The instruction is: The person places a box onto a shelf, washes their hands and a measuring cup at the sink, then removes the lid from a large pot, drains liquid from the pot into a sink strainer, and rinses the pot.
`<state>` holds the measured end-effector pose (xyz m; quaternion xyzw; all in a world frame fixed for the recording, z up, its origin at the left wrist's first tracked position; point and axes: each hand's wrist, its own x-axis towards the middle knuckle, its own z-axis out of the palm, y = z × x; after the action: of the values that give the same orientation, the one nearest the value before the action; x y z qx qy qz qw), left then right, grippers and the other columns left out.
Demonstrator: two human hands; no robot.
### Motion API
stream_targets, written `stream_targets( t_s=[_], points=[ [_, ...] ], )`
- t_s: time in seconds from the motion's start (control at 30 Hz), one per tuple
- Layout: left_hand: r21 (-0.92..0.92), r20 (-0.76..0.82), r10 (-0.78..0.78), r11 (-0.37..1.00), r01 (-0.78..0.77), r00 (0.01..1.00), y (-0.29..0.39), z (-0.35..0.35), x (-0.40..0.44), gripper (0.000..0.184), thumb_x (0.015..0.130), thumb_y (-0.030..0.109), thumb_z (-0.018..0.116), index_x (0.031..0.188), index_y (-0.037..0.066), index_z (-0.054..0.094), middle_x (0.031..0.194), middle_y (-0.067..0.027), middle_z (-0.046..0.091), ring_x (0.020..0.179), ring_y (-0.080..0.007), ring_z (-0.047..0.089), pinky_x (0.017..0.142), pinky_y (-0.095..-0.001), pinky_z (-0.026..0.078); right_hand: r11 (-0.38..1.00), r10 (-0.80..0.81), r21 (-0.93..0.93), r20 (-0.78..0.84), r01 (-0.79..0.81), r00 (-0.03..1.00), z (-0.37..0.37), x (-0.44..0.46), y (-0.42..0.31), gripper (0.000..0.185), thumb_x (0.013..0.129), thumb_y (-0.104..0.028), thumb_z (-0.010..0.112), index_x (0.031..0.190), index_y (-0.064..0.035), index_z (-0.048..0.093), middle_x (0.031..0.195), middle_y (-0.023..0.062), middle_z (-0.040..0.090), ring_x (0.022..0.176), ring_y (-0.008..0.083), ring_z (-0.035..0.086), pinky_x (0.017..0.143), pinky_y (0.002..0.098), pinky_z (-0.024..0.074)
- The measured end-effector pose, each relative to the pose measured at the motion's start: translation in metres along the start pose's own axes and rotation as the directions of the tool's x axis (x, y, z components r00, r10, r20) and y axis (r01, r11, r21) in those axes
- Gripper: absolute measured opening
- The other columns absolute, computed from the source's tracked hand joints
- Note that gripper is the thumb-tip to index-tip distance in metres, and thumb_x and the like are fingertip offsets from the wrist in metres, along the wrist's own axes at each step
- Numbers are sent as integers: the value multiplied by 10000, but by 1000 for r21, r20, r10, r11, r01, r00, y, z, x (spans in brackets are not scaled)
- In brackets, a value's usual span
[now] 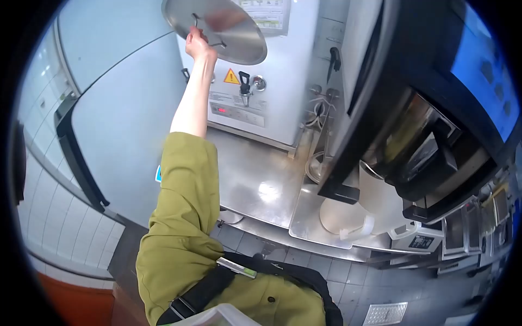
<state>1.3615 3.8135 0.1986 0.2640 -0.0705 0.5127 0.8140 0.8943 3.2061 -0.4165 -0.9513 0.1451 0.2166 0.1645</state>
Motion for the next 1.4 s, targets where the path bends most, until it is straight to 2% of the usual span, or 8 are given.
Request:
stream_targets(
  t_s=[0.47,0.63,0.7,0.77,1.07,1.2,1.33,1.4],
  points=[
    [-169,139,-157,969,180,978,-57,-98,-3,178,835,166,435,708,43,449,603,-11,403,522,-93,333,498,-225,290,989,128,98,-189,-111,974,79,-29,-31,241,728,-252,451,689,-36,550,646,141,572,512,264,556,419,358,434],
    [26,98,-189,982,188,977,-66,-126,3,201,799,179,466,623,107,399,568,10,383,524,-108,352,499,-264,293,64,551,970,161,-233,819,51,28,-77,242,729,-141,376,633,6,542,591,149,560,446,224,545,376,313,432],
    [75,159,-224,974,215,961,-68,-133,6,225,803,248,465,640,98,422,570,-3,406,537,-119,382,497,-272,319,865,251,468,-90,-181,964,4,9,-101,248,700,-113,368,623,59,529,558,169,549,424,232,541,369,311,428],
    [57,151,-119,992,111,981,-60,-127,0,195,801,261,455,723,84,473,613,-11,434,548,-132,412,489,-254,334,2,627,979,157,-203,763,-22,-5,-124,170,681,-49,399,635,69,511,560,166,542,410,240,536,330,321,408],
    [851,248,210,420,-316,946,-70,-196,35,218,735,183,462,763,-13,553,711,-114,543,634,-217,514,588,-336,429,-295,709,915,403,-276,578,11,-72,-28,155,748,-95,423,782,35,500,640,127,572,456,206,558,348,297,391],
    [642,-133,68,766,33,989,51,-107,-265,225,806,154,402,938,4,506,817,-112,537,750,-180,537,603,-282,452,-363,732,895,445,-257,516,47,-105,40,172,747,-116,438,698,26,522,631,127,575,434,206,546,356,316,406],
    [473,403,291,745,-470,868,90,-132,-428,267,797,143,340,883,-62,488,792,-153,506,665,-208,484,592,-285,400,-27,547,871,423,-490,722,105,-157,151,169,748,-143,451,691,2,518,648,122,579,453,226,551,387,324,423],
    [225,576,324,820,-526,750,89,-96,-520,307,786,218,375,831,-68,479,738,-170,490,626,-219,439,564,-298,367,-568,567,703,711,-428,416,37,-191,176,151,748,-97,413,788,-15,534,700,121,584,517,243,571,394,347,408]
  ],
)
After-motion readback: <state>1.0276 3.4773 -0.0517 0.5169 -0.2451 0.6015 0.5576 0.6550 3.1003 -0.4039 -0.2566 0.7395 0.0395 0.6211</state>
